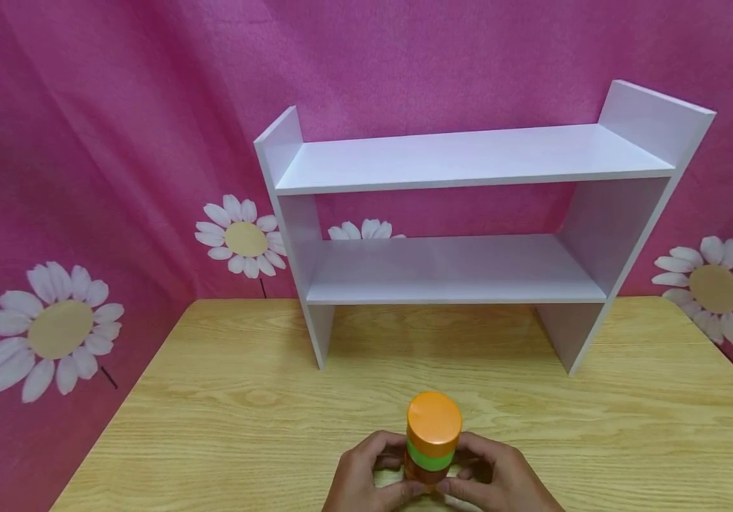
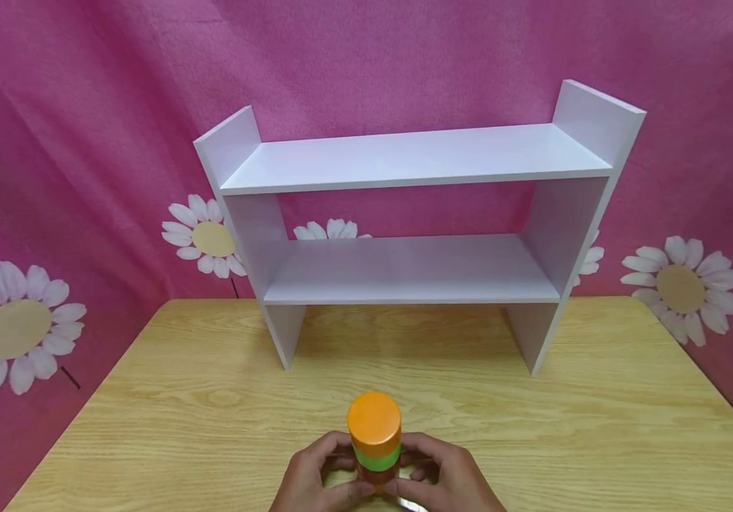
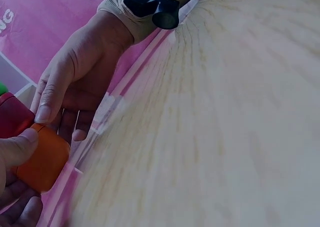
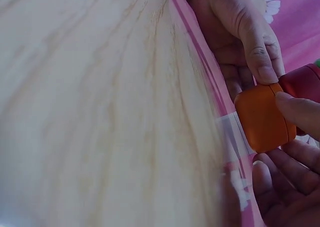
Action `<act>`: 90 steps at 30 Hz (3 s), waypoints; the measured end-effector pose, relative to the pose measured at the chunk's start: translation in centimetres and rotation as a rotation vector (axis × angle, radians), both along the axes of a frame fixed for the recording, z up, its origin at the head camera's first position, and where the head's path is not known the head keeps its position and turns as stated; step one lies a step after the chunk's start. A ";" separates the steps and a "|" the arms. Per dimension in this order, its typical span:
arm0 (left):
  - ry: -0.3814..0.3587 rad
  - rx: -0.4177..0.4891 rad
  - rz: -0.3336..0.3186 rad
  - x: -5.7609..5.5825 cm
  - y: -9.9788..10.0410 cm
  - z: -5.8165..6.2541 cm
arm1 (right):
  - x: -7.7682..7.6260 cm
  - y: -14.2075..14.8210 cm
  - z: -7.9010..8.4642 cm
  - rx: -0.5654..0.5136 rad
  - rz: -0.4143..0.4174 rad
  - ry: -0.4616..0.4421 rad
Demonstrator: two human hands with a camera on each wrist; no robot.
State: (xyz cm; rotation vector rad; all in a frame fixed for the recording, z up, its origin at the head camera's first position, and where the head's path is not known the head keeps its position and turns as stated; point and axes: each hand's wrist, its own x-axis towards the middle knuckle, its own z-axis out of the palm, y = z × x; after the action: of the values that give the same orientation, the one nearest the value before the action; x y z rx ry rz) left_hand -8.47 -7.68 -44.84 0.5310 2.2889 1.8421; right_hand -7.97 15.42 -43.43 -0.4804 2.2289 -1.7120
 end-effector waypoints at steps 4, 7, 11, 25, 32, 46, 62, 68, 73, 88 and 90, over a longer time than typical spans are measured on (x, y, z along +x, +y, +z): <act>0.011 -0.010 0.003 -0.1 0.1 0.1 | 0.0 0.0 0.1 0.006 -0.012 -0.004; 0.016 -0.009 0.000 -0.1 0.2 0.2 | 0.0 0.1 0.3 0.013 -0.019 0.004; 0.026 -0.010 0.003 -0.3 0.4 0.4 | -0.1 0.2 0.4 0.013 -0.024 0.009; 0.141 -0.012 -0.059 -1.6 0.8 1.6 | -0.9 0.8 1.4 -0.017 -0.026 0.052; 0.116 -0.036 -0.040 -2.2 1.0 2.5 | -1.3 0.8 2.0 0.047 -0.069 0.177; 0.180 -0.075 -0.018 -3.4 1.2 3.8 | -2.1 0.9 3.3 0.071 -0.118 0.294; 0.342 -0.082 0.011 -4.7 2.0 5.2 | -2.8 0.9 4.9 0.070 -0.205 0.362; 0.358 -0.083 0.019 -5.0 2.1 5.8 | -3.1 0.9 5.2 0.063 -0.214 0.407; 0.366 -0.104 0.032 -5.3 2.2 6.3 | -3.3 0.9 5.8 0.072 -0.220 0.447; 0.351 -0.066 0.005 -6.4 2.5 7.7 | -4.3 1.2 7.1 0.086 -0.242 0.483; 0.355 -0.067 0.006 -6.6 2.5 7.9 | -4.4 1.2 7.3 0.074 -0.240 0.474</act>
State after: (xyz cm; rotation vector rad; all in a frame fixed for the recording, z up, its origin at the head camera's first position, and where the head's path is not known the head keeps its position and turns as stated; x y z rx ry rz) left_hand -15.06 -5.14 -36.96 0.9052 2.5610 1.7854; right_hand -12.41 16.63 -36.15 -0.6850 2.7695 -1.7632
